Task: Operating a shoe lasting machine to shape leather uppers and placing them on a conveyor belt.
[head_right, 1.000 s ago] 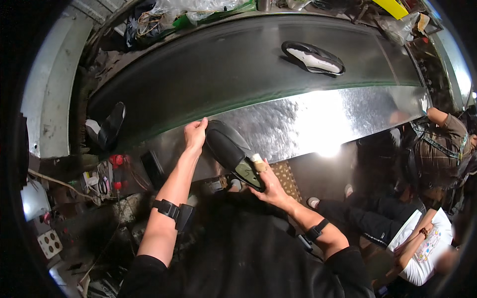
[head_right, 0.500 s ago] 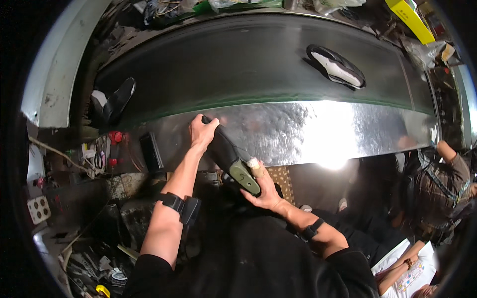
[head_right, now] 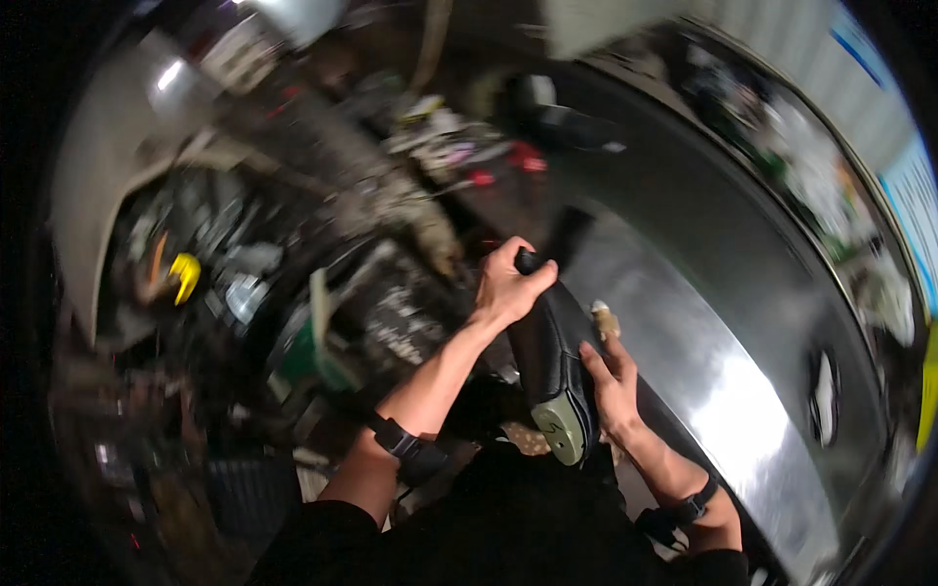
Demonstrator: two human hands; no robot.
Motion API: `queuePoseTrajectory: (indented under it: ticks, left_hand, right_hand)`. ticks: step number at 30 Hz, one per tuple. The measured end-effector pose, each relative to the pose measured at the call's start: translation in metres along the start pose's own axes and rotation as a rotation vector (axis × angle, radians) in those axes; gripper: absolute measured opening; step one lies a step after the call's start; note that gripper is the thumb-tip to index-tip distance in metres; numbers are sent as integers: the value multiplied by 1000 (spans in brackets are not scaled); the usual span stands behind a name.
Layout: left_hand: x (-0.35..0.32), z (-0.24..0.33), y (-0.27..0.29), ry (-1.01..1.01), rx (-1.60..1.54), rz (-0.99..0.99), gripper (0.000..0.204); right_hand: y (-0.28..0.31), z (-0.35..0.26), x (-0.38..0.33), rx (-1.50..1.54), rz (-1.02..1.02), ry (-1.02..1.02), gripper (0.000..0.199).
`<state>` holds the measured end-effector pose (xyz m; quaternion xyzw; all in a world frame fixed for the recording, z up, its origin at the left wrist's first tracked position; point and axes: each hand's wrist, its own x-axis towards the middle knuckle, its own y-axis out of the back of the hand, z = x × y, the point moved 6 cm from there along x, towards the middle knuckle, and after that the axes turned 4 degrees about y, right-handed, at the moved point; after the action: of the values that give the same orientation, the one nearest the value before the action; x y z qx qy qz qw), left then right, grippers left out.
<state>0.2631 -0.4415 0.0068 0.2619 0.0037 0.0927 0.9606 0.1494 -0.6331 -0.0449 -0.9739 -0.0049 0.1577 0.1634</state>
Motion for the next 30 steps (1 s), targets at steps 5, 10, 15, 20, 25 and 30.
queuePoseTrajectory:
  ticks: [5, 10, 15, 20, 25, 30]
  left_hand:
    - [-40, -46, 207, 151, -101, 350, 30]
    - [-87, -108, 403, 359, -294, 610, 54]
    - [-166, -177, 489, 157, -653, 961, 24]
    - [-202, -183, 452, 281, -1305, 666, 34]
    - [-193, -231, 464, 408, -1377, 689, 32]
    - [-177, -264, 471, 527, -1380, 729, 29]
  right_hand:
    - [-184, 11, -11, -14, -315, 84, 45]
    - [-347, 50, -33, -70, -514, -53, 28]
    - [-462, 99, -42, 240, -653, -244, 21]
    - [-521, 127, -22, 225, -676, -254, 54]
    - [-555, 148, -3, 211, -690, -261, 64]
    - [-567, 153, 16, 94, -627, -155, 67]
